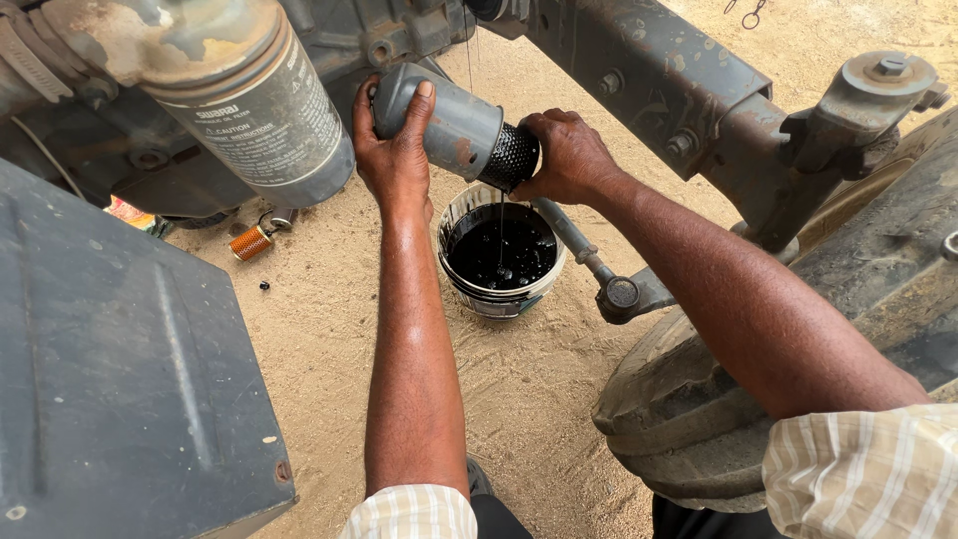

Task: The person kneels beside a tractor and washes a cylindrical filter housing in a green basin of water, then unscrews the filter canister from the tractor with a wrench, pulls out the black filter element, and drains the dark oil from the housing into a bucket below.

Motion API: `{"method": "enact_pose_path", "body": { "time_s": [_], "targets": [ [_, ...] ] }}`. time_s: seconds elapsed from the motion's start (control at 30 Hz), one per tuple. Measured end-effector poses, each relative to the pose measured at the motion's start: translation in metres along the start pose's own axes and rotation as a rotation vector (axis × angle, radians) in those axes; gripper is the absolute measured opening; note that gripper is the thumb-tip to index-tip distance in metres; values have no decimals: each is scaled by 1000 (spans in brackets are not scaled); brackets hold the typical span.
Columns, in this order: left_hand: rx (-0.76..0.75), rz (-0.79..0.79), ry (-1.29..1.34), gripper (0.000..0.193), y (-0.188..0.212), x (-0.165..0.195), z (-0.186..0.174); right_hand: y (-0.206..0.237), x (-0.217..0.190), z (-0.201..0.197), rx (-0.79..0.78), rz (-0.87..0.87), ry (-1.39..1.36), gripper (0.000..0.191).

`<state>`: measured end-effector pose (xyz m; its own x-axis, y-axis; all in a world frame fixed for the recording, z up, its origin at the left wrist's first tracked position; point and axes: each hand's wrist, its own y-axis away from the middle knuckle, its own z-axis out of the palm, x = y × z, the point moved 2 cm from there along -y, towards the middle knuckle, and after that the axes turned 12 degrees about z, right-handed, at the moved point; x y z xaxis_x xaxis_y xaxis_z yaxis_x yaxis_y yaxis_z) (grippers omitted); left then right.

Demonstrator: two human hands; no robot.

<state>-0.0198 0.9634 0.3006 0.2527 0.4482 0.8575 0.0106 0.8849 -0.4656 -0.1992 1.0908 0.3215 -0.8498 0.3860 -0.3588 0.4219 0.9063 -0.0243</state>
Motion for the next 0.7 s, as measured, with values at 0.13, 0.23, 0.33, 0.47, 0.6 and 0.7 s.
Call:
{"method": "enact_pose_path", "body": {
  "time_s": [0.13, 0.23, 0.33, 0.47, 0.6, 0.7],
  "targets": [
    [5, 2, 9, 90, 0, 0, 0, 0, 0, 0, 6, -9, 2, 81],
    [4, 4, 7, 91, 0, 0, 0, 0, 0, -1, 10, -14, -2, 81],
    [10, 2, 1, 91, 1, -1, 1, 0, 0, -2, 8, -9, 4, 80],
    [8, -2, 22, 92, 1, -1, 0, 1, -1, -1, 11, -11, 35, 82],
    [4, -8, 7, 92, 1, -2, 0, 0, -1, 0, 16, -13, 37, 83],
    [6, -16, 7, 92, 1, -3, -1, 0, -1, -1, 16, -12, 43, 82]
  ]
}}
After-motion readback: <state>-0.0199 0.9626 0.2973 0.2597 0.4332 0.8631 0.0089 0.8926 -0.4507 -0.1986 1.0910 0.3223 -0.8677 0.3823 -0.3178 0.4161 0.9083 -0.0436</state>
